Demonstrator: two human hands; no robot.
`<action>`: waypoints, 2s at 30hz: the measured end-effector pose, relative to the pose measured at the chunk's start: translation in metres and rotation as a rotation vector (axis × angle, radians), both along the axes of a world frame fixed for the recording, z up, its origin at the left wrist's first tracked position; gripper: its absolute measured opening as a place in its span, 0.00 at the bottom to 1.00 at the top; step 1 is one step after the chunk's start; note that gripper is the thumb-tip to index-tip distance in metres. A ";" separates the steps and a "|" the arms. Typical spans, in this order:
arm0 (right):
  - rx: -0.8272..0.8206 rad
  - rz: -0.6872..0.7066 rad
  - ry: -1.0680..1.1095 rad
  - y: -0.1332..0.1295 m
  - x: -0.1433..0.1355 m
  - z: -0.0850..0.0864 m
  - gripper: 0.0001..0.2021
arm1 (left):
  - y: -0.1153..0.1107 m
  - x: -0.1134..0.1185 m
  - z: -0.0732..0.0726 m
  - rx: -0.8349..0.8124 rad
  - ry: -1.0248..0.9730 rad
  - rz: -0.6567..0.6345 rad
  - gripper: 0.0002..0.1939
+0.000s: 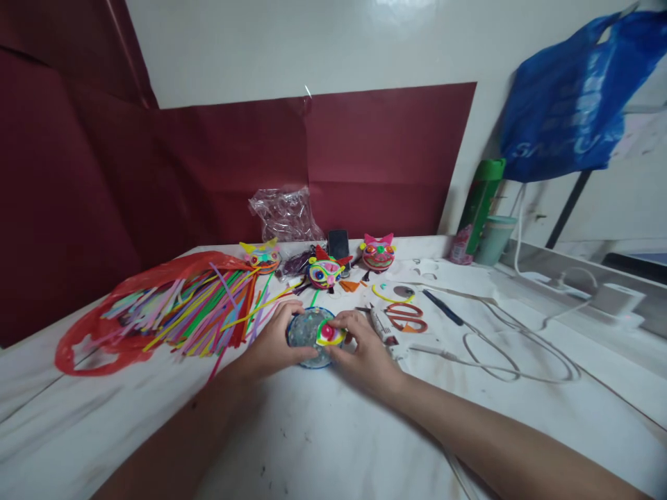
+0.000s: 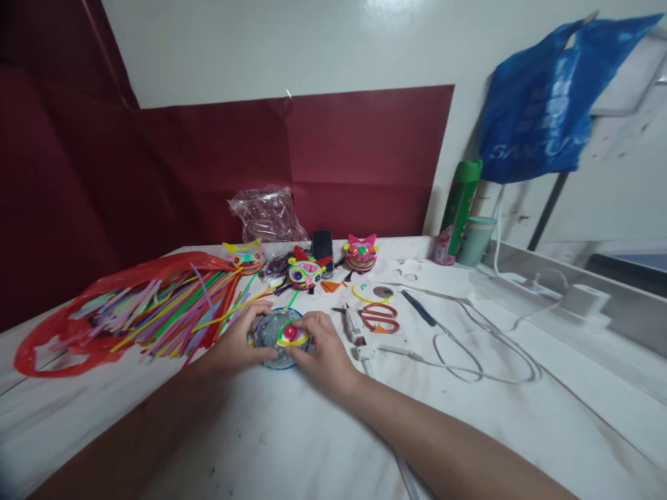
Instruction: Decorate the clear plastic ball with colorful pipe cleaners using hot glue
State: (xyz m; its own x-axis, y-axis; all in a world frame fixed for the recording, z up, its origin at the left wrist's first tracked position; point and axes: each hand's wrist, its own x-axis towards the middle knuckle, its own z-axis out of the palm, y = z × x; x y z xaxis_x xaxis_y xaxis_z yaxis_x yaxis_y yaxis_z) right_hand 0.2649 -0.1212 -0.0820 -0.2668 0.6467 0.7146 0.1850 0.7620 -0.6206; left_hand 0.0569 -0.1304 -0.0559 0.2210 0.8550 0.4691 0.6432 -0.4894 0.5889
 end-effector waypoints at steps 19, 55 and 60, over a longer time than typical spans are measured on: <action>-0.029 -0.024 0.015 0.001 -0.002 0.001 0.14 | -0.002 0.015 -0.005 -0.031 -0.101 0.041 0.30; 0.003 0.005 -0.092 0.019 -0.002 0.004 0.17 | 0.008 0.016 0.010 0.036 -0.088 -0.064 0.12; -0.018 -0.025 -0.057 0.022 -0.003 0.002 0.18 | 0.008 0.015 0.011 0.012 -0.017 -0.102 0.24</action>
